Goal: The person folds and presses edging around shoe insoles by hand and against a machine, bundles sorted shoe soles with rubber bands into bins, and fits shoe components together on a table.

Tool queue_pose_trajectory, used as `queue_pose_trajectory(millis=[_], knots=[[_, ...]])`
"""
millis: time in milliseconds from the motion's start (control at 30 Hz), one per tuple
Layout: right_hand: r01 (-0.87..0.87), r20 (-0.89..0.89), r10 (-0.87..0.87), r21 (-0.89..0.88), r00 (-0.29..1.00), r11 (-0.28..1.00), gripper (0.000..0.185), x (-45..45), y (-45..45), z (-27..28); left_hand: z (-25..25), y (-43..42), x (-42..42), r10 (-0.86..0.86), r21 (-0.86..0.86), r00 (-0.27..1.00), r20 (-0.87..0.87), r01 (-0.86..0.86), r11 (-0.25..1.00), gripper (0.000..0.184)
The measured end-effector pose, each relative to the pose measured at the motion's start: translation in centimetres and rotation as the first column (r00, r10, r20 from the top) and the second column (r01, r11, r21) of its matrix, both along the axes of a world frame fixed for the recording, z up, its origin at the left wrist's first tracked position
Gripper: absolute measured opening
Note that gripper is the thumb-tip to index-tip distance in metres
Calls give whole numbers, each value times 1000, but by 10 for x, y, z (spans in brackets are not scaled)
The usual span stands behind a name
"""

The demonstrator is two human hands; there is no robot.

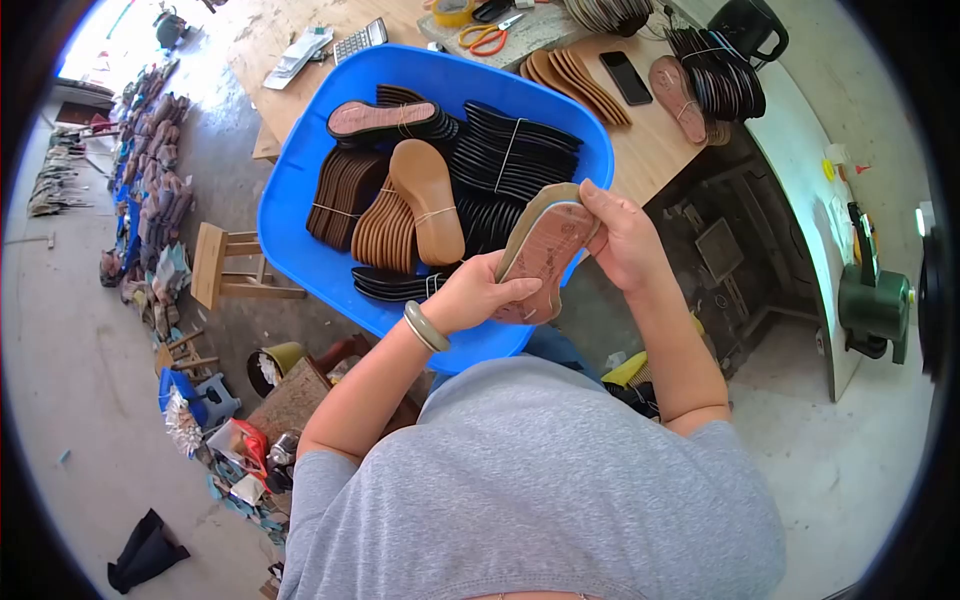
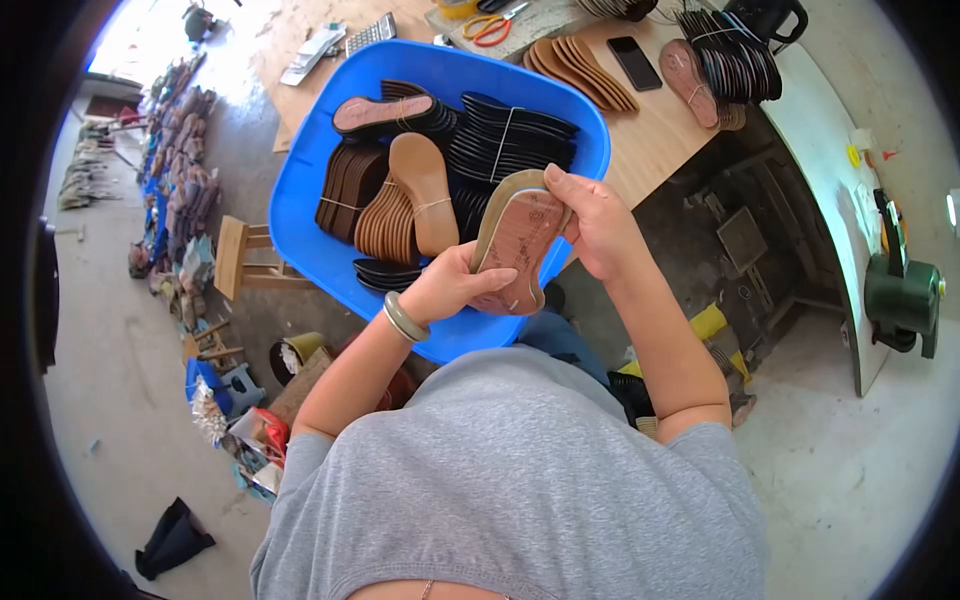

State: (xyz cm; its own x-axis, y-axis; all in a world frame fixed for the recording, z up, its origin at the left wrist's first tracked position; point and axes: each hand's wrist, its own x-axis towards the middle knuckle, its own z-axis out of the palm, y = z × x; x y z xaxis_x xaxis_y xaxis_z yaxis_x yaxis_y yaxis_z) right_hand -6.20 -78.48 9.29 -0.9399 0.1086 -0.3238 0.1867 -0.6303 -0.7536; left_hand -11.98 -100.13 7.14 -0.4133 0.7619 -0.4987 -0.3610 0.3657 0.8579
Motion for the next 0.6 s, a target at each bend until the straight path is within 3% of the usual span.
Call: queue_pose_trajectory(millis=[167,300,467,600], knots=[[-2,103,1,5,995,1000,30,20,-2,3,-24,5,23,52,119,978,204,-78,990,16],[36,267,-55,78,962,996,32,24,2,-6,-21,7,36,33,381,999,42,-46,924,12],[91,150,-110,129,983,987,30,42,32,8,-27,42,36,24,175,988,153,-51,983,11],[85,51,-91,122,995,989,31,60,93,7,-27,100,44,16,207,984,178,-54,977,11]])
